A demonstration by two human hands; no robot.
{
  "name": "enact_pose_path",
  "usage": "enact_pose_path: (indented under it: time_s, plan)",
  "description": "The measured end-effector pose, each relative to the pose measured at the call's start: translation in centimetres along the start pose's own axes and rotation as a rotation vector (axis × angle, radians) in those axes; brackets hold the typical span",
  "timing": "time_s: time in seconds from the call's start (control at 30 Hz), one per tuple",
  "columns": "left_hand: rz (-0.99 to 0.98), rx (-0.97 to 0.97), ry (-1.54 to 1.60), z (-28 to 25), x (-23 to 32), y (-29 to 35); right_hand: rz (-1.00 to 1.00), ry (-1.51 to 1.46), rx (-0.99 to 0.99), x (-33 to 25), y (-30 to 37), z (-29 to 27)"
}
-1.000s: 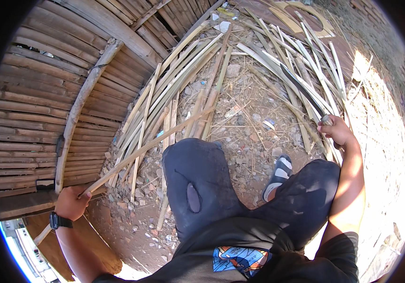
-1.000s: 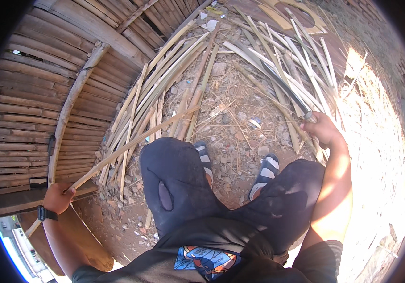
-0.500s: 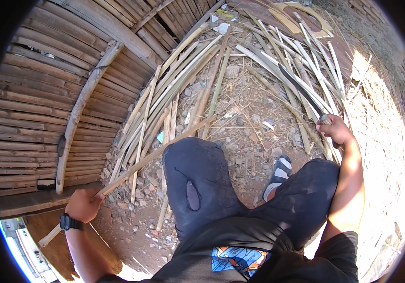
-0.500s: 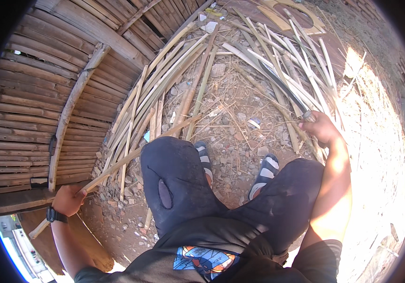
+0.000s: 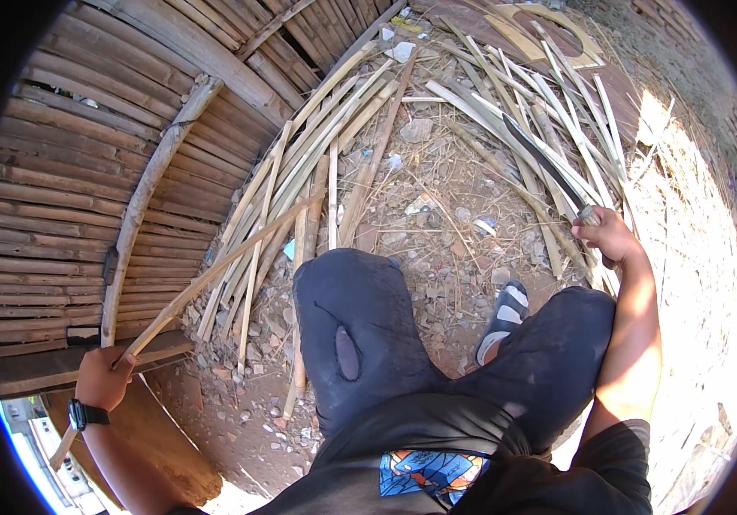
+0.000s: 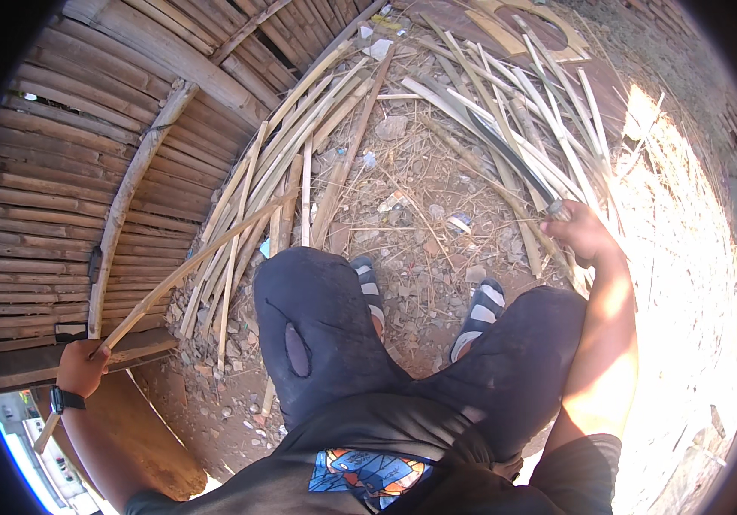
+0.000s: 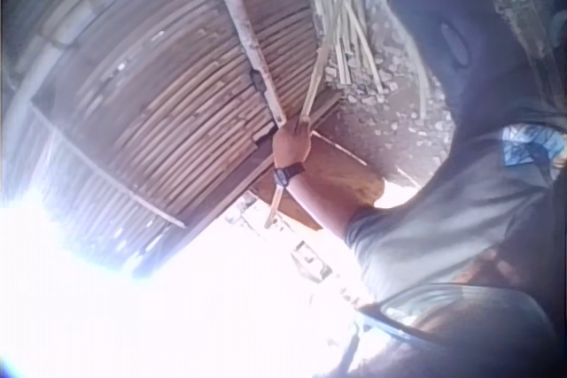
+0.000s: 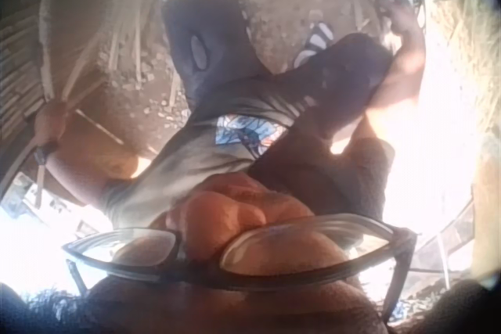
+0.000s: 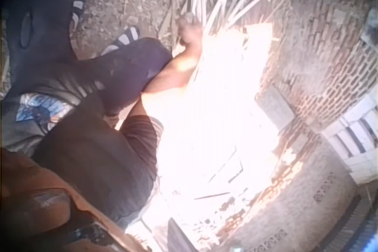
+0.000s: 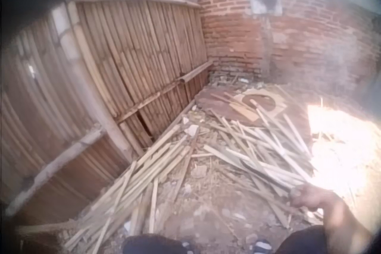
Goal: The person sits on the ground and uses a machete to split long bamboo strips into thinner pieces. They hold the bamboo with one hand and repeatedly strike it with the machete to separate the layers, discarding the split pieces onto the ground.
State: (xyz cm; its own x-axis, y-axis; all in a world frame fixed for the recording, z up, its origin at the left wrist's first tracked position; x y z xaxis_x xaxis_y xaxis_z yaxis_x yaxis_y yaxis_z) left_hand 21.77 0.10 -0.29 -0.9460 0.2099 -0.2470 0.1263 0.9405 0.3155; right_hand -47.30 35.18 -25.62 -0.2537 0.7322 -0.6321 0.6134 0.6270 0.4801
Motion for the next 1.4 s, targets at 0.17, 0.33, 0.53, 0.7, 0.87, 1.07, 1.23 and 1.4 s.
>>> enact_pose_path:
  time_s: [0.17,0.33,0.53,0.7,0.87,1.07,1.23,1.4]
  plan:
    - [-0.026,0.036,0.206,-2.6,0.6,0.8,-0.072,-0.023,0.052,0.0,-0.5,-0.1]
    - [-0.049,-0.152,0.372,-3.5,3.7,-0.6,-0.126,-0.036,0.092,-2.0,0.4,0.0]
    - [0.134,-0.355,0.453,-2.6,14.0,-2.8,-0.37,-0.232,0.06,-11.5,3.2,1.9]
    - [0.319,-0.422,0.324,-2.2,20.7,-3.6,-0.568,-0.453,-0.184,-20.0,3.0,9.5]
    - [0.469,-0.341,0.168,-5.2,27.6,-1.1,-0.749,-0.416,-0.139,-24.0,2.2,14.6]
    - [0.54,-0.206,-0.028,-7.3,30.5,0.0,-0.562,-0.581,-0.306,-23.4,1.9,18.1]
    - [0.966,0.588,-0.085,-13.0,33.3,4.6,-0.534,-0.663,-0.191,-20.9,-0.1,16.7]
    - [0.813,1.371,0.942,-17.3,15.1,13.7,-0.574,-0.788,-0.16,-21.6,-1.3,16.8]
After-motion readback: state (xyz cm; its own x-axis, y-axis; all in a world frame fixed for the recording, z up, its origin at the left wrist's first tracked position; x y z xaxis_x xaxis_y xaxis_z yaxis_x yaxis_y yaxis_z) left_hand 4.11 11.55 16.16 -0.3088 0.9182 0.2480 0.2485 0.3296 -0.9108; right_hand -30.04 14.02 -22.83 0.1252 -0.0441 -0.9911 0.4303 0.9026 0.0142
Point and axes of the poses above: each hand's wrist, its own y-axis away from the middle knuckle, its own z-axis out of the palm, x = y × z, the point moved 10 cm from there along -y, towards the middle knuckle, and after that the axes turned 8 degrees about -z, right-handed, at the moved point
